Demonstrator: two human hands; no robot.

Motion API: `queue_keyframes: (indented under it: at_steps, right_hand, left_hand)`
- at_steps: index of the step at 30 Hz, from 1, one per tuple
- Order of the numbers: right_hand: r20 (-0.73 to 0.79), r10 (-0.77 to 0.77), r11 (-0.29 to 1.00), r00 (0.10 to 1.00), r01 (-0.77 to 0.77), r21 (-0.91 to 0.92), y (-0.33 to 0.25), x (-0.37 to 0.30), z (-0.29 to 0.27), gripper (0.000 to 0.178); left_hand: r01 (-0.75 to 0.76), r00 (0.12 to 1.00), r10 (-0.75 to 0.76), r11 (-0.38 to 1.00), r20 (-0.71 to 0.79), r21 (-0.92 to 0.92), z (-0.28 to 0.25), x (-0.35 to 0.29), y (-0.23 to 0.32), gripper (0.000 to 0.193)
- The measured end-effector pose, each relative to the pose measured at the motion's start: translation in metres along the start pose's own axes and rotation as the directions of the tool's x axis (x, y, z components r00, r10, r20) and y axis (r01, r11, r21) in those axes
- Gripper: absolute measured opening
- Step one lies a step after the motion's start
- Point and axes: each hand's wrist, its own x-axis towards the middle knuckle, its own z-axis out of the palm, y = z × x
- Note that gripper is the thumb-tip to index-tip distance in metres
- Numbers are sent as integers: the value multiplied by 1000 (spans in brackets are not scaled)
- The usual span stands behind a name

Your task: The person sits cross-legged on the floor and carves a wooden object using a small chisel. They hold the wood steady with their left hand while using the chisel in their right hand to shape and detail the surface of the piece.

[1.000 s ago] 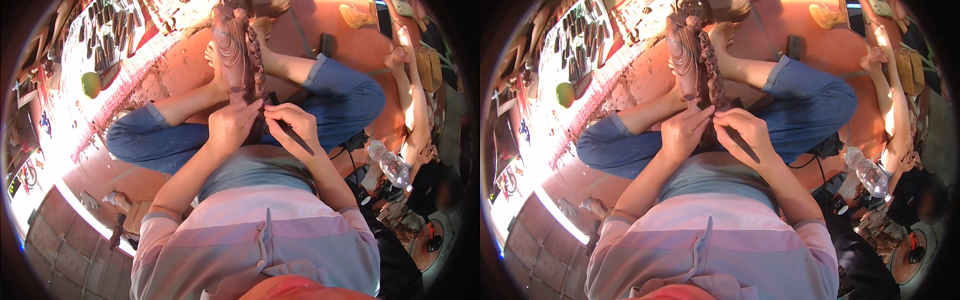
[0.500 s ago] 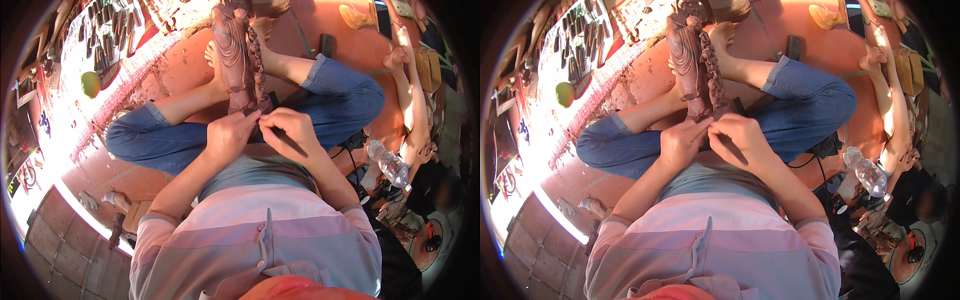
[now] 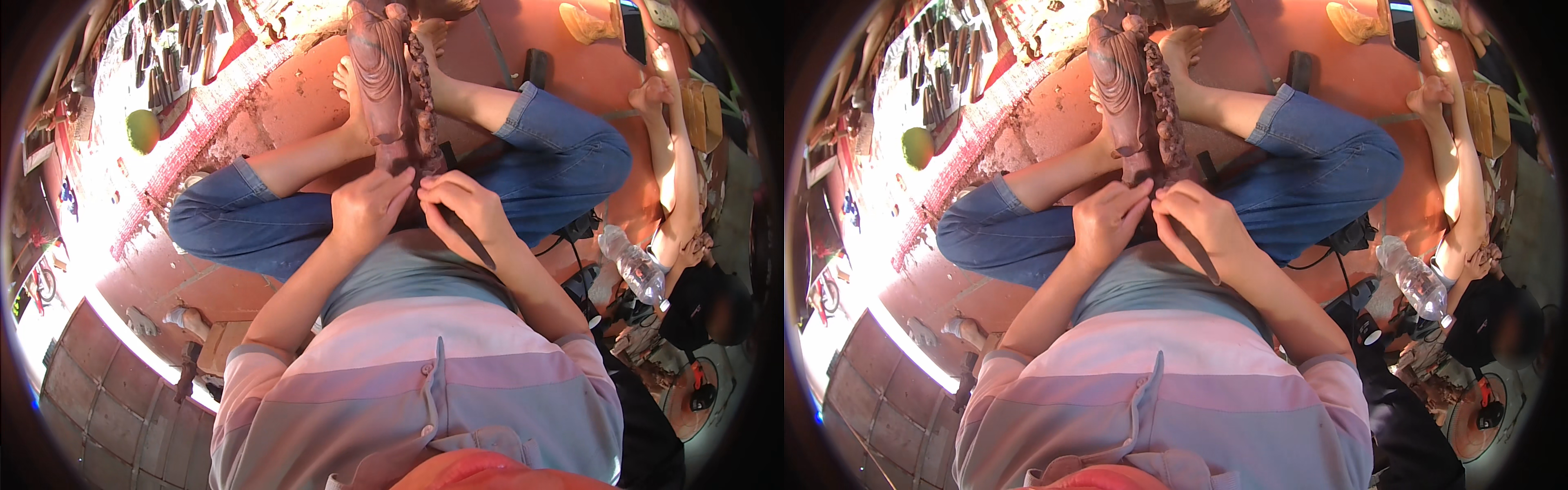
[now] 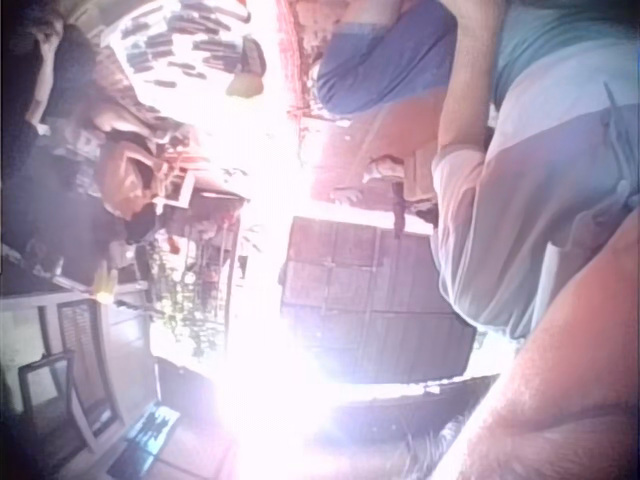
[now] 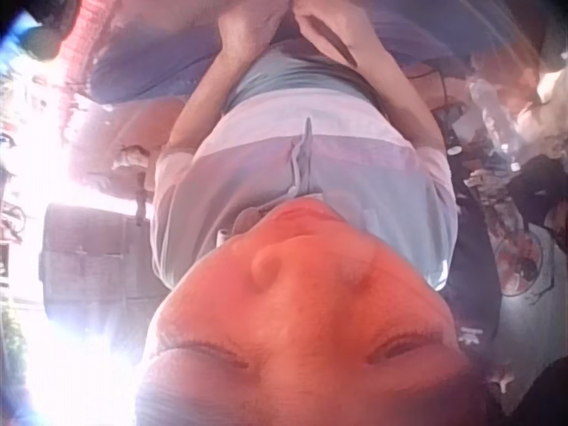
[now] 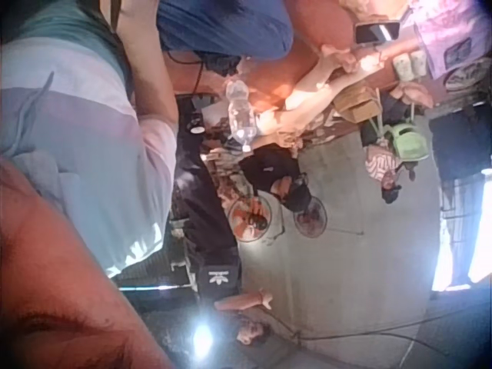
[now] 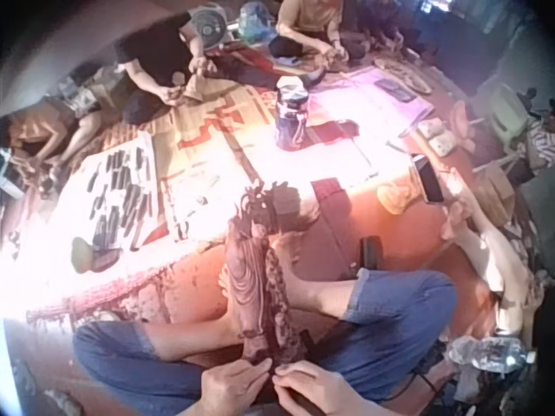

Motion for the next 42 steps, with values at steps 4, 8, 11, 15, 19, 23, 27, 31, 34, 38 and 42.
queue_keyframes:
  at_steps: [4, 8, 11, 15, 19, 23, 27, 31, 34, 38, 42]
  right_hand:
    - [45, 6, 1000, 999, -6, -1, -4, 17, -7, 16]
    - [-16, -71, 995, 997, 70, -70, 6, 2, 4, 18]
    - [-8, -31, 998, 999, 30, -48, -2, 3, 4, 18]
    - [-87, -50, 998, 995, 46, -48, 10, 3, 15, 18]
    - [-50, -23, 999, 999, 21, -38, -1, 0, 9, 18]
    - [-98, -19, 999, 995, 16, -36, 6, 9, 14, 18]
    - [4, 31, 999, 1000, -31, 31, 0, -2, 4, 16]
    - [-94, 25, 1000, 995, -25, -4, 4, 18, 1, 15]
    - [-89, 41, 998, 995, -45, -44, 11, 4, 4, 15]
    - [-53, 104, 994, 993, -106, -38, 4, 8, -3, 17]
    - [-134, -5, 999, 991, 0, -37, 14, 3, 5, 15]
  left_hand:
    - [-59, 997, 61, 998, -52, 35, -3, 10, -4, 24]
    - [-55, 995, 59, 997, -75, 46, 4, 8, -5, 23]
    - [-52, 997, 55, 997, -51, 56, -1, 2, -3, 24]
    - [-31, 996, 37, 997, -77, 77, 4, 7, -11, 28]
    - [-6, 998, 10, 998, -59, 64, 4, -9, -4, 29]
    - [-22, 997, 29, 995, -77, 95, 0, 10, -8, 29]
    - [19, 1000, -19, 996, -2, 85, -1, -10, 7, 27]
    - [-29, 997, 35, 995, -65, 92, -2, 11, 6, 28]
    - [-4, 999, 7, 997, -40, 71, 6, 0, 5, 31]
    - [-25, 999, 27, 996, -24, 84, 0, 4, 10, 32]
    - [-45, 998, 49, 994, -36, 98, 6, 6, 7, 28]
